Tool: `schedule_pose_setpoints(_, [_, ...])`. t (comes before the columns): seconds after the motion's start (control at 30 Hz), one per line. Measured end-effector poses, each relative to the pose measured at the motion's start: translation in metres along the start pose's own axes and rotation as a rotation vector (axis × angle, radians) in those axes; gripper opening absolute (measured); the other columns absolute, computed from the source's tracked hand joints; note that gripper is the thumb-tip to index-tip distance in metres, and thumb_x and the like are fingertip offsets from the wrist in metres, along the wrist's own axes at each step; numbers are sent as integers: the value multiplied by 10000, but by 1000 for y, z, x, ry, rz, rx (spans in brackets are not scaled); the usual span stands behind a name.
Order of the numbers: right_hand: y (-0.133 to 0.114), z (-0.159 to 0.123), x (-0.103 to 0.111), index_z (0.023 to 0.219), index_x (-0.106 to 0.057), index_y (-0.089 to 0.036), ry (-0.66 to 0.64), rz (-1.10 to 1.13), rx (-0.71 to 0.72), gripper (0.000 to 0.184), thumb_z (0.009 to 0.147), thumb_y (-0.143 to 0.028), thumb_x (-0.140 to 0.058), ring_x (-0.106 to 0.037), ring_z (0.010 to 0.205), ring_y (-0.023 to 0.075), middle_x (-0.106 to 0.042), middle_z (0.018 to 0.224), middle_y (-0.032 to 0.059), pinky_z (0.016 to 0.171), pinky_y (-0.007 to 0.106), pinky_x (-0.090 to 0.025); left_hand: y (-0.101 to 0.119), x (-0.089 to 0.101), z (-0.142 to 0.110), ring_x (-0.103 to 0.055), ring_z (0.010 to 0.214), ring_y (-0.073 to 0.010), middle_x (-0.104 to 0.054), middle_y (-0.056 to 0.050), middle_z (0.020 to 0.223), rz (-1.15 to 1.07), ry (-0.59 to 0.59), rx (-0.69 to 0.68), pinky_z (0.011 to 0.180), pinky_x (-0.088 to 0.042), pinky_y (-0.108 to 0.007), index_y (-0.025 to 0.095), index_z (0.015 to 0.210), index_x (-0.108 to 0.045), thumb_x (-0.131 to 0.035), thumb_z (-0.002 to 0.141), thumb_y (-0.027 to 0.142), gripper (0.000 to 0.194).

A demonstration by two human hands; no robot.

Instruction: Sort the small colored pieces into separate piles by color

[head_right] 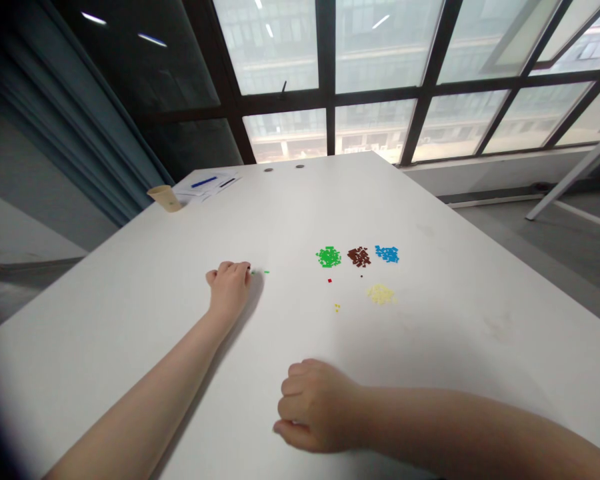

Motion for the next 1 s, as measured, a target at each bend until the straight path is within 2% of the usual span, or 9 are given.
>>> schedule_pose_setpoints(0.2, [1, -2, -1, 559, -436, -184, -18, -5, -1, 265, 787, -301, -505, -354, 577, 123, -447, 549, -15, 569, 288, -273, 20, 12, -5, -541, 882, -235, -665, -73, 847, -264, 31, -53, 766, -330, -387, 168, 891, -607, -435, 776, 180, 208])
schedule_pose_setpoints(0.3, [1, -3, -1, 559, -439, -181, -16, 11, -5, 258, 788, -288, -493, -350, 567, 121, -450, 549, -12, 570, 289, -275, 35, 16, -11, -573, 829, -194, -668, -54, 836, -531, -24, -66, 779, -386, -342, 169, 849, -621, -484, 741, 184, 174])
schedule_pose_setpoints(0.43, [2, -3, 1, 557, -441, -179, -20, 18, -10, 258, 786, -284, -494, -347, 565, 120, -451, 546, -11, 574, 285, -279, 51, 14, -21, -592, 803, -154, -668, -27, 848, -893, -162, -21, 747, -432, -290, 193, 861, -634, -517, 740, 211, 169])
schedule_pose_setpoints(0.53, [4, -3, 2, 561, -449, -181, -30, 18, -7, 254, 783, -291, -504, -352, 574, 123, -453, 549, -12, 573, 288, -278, 60, 8, -30, -589, 828, -145, -662, -26, 865, -1057, -210, -57, 761, -436, -280, 202, 865, -637, -534, 754, 233, 155])
schedule_pose_setpoints(0.7, [4, -4, 1, 564, -443, -182, -31, 22, -8, 257, 783, -300, -509, -356, 581, 124, -453, 553, -13, 575, 289, -262, 65, 2, -38, -581, 809, -133, -639, -32, 835, -1158, -190, -144, 766, -449, -274, 193, 858, -630, -538, 746, 160, 149])
schedule_pose_setpoints(1.0, [5, -3, 2, 560, -449, -181, -34, 17, -10, 259, 780, -301, -515, -341, 573, 124, -451, 546, -15, 570, 284, -273, 67, 11, -41, -569, 805, -131, -623, -33, 822, -1144, -206, -194, 787, -445, -278, 188, 853, -617, -526, 752, 153, 141])
Point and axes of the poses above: each hand's wrist, its own z-axis towards the middle knuckle, its own x-axis out of the back of the hand, y = z × x, the point moved 1 cm from there along z, towards the middle knuckle
